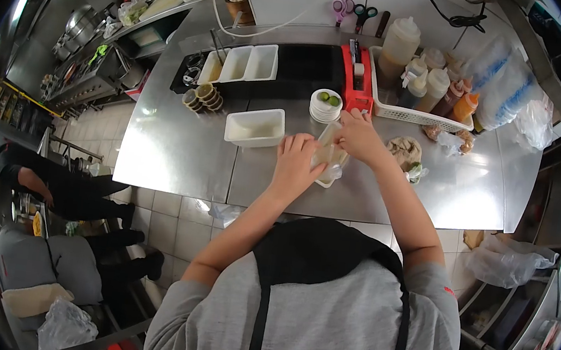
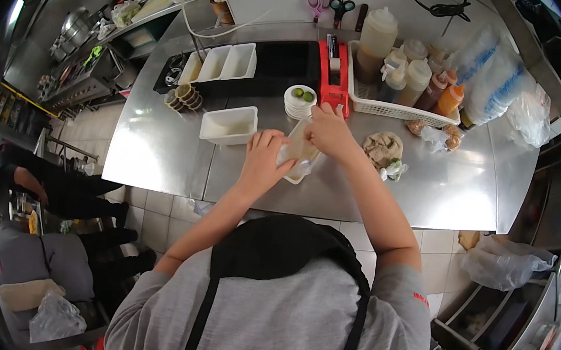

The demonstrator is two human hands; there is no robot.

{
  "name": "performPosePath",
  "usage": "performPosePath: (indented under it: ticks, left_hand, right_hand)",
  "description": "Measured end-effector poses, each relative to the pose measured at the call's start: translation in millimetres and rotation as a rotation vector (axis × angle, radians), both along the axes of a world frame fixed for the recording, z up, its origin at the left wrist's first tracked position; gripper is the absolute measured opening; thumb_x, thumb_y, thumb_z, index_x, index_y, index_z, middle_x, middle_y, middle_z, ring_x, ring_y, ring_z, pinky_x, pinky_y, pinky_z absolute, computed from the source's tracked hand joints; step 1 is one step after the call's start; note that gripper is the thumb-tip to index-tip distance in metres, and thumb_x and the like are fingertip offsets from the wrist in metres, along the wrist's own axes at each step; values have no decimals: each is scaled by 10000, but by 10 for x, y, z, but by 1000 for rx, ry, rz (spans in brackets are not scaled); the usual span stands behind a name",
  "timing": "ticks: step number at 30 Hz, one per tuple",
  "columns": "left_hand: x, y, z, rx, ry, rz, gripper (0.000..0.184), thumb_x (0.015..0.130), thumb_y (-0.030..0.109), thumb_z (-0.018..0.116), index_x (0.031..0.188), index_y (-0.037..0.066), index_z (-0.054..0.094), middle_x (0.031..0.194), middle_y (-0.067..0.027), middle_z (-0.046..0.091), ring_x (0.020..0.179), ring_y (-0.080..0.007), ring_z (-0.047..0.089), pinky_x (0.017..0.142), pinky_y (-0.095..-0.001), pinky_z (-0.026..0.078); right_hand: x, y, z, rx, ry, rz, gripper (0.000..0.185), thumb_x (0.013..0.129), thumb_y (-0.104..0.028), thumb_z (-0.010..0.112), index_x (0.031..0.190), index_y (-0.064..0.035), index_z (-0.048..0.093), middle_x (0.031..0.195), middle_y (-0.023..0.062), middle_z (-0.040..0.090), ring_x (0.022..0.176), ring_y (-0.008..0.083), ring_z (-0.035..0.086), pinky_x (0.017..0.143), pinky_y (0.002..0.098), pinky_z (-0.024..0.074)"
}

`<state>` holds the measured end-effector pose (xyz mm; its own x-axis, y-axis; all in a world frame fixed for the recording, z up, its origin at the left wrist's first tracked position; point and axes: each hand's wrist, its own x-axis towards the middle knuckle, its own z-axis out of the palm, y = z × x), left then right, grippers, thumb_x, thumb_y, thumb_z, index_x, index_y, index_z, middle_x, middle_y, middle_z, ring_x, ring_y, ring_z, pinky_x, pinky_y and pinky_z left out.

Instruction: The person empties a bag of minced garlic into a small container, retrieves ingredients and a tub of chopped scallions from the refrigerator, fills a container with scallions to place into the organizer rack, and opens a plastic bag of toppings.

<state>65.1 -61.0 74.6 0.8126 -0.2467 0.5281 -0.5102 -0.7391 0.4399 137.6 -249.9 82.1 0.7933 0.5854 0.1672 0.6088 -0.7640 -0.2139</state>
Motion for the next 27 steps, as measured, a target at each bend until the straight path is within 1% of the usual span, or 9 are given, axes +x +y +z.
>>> performPosePath:
  ticks: [3, 6, 9, 10, 12, 16, 19, 22, 27]
  left_hand:
    - [57, -89, 136, -15, 8, -47, 141, 740, 188, 684, 843, 96, 658, 928, -33, 555, 1003, -232, 475, 926, -393, 316]
    - [180, -135, 225, 208, 160, -28, 121, 764, 169, 668, 845, 80, 665, 816, -30, 575, 865, -227, 544, 827, -380, 397]
    - [272, -192, 220, -213, 232, -16, 76, 793, 129, 657, 823, 59, 660, 749, -39, 596, 717, -188, 599, 674, -342, 467]
    - [304, -185, 221, -299, 227, -50, 71, 810, 116, 648, 835, 50, 655, 763, -40, 607, 708, -171, 608, 638, -326, 472]
    - [347, -148, 217, -469, 220, -121, 61, 844, 91, 631, 857, 33, 644, 791, -42, 630, 690, -138, 627, 565, -295, 482]
    - [389, -109, 27, -791, 494, -165, 71, 890, 79, 603, 899, 9, 613, 847, -32, 635, 771, -91, 609, 668, -253, 495]
    - [324, -77, -61, -829, 491, -240, 75, 891, 74, 605, 912, 2, 596, 877, -31, 630, 810, -91, 598, 742, -241, 487]
    - [215, -14, -52, -791, 497, -335, 71, 884, 68, 614, 903, 5, 589, 925, -44, 626, 872, -94, 586, 799, -237, 469]
    - [201, 86, -274, -734, 454, -493, 52, 880, 54, 605, 890, 8, 583, 994, -66, 617, 976, -145, 577, 856, -256, 443]
  right_hand:
    - [-4, 55, -24, 110, 26, 7, 107, 666, -166, 699, 773, -160, 700, 951, 43, 507, 993, 260, 438, 857, 477, 362]
    - [5, 24, 44, 203, -93, -101, 107, 692, -143, 678, 798, -142, 689, 910, 54, 526, 959, 263, 468, 843, 449, 392]
    - [117, -181, 112, 484, -82, -97, 97, 737, -111, 646, 830, -112, 676, 849, 72, 546, 916, 273, 502, 816, 394, 423]
    - [119, -250, 149, 551, 22, -128, 127, 798, -102, 619, 913, -77, 667, 842, 82, 598, 870, 247, 561, 764, 339, 447]
    - [113, -340, 121, 661, 281, -195, 146, 836, -127, 607, 954, -59, 659, 874, 72, 624, 831, 205, 589, 691, 330, 469]
    - [111, -431, 192, 734, 754, -325, 267, 906, -182, 564, 1099, -5, 616, 904, 52, 635, 760, 114, 595, 525, 256, 475]
    - [110, -402, 97, 964, 861, -312, 265, 905, -242, 576, 1013, -10, 644, 871, 55, 643, 681, 115, 598, 452, 255, 459]
    - [121, -316, 95, 1092, 856, -365, 298, 904, -279, 581, 1015, -10, 647, 846, 47, 643, 651, 101, 582, 466, 238, 459]
    - [160, -196, 115, 997, 834, -222, 286, 886, -294, 613, 990, -33, 660, 807, 5, 631, 603, 59, 538, 477, 210, 429]
